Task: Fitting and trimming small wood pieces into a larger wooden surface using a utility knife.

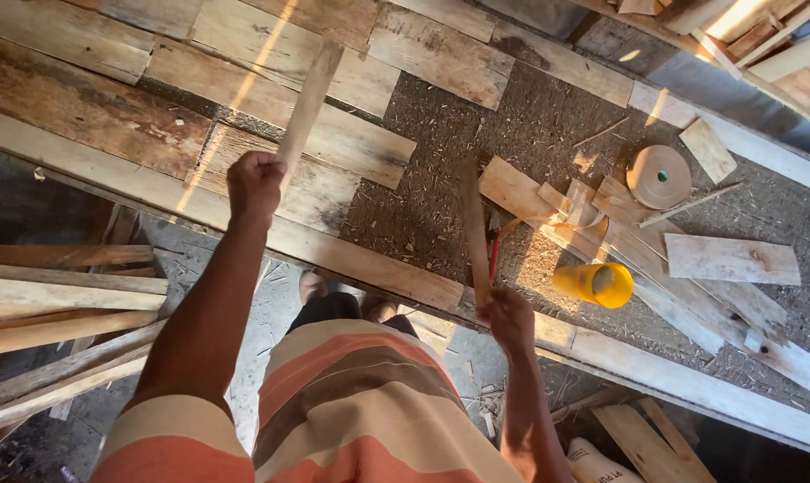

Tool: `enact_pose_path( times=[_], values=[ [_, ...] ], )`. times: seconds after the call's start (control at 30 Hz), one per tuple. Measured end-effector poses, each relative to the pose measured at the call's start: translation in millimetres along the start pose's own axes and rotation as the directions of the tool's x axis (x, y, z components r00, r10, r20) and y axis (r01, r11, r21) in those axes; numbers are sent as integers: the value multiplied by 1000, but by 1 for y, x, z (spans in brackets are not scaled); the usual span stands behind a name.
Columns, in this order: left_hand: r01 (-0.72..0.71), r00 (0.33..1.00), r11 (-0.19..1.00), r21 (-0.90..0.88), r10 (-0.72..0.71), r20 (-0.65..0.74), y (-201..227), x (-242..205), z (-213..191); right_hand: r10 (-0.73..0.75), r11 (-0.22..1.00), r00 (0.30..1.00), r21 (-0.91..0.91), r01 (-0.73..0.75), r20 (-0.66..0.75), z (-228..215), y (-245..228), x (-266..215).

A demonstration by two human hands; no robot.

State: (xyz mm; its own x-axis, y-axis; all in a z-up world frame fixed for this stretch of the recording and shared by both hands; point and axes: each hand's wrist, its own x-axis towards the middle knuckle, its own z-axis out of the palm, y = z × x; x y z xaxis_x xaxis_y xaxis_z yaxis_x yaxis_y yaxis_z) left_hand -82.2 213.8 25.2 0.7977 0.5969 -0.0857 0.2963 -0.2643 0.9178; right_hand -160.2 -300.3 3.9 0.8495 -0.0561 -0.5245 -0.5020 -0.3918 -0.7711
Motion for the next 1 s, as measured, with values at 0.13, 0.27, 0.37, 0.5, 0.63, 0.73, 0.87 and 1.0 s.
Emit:
enact_pose_path(
  times=[0.13,0.27,0.37,0.5,0.63,0.73,0.87,1.0],
  values=[
    [31,999,993,-113,-28,22,-1,-18,9,-31,987,998,154,40,-59,19,-1,40],
    [77,984,991,106,-92,150,21,-46,9,-369,921,888,-236,309,-276,31,-63,29],
    [-186,959,936,298,107,263,43,-64,-4,-569,808,781,-351,473,-258,55,-98,28],
    [-604,763,777,178,500,409,48,-59,-27,-492,856,864,120,502,-105,106,-151,30],
    [-731,645,662,167,588,488,32,-18,-60,-343,877,935,387,285,89,169,-153,55],
    [-796,575,583,166,641,509,16,19,-90,-299,910,934,355,216,197,217,-181,50],
    [-796,581,580,175,650,491,-18,73,-125,-220,928,958,343,147,185,275,-226,39],
    [-883,452,468,-43,870,199,-45,123,-149,-167,924,984,358,136,59,321,-257,42]
  ],
)
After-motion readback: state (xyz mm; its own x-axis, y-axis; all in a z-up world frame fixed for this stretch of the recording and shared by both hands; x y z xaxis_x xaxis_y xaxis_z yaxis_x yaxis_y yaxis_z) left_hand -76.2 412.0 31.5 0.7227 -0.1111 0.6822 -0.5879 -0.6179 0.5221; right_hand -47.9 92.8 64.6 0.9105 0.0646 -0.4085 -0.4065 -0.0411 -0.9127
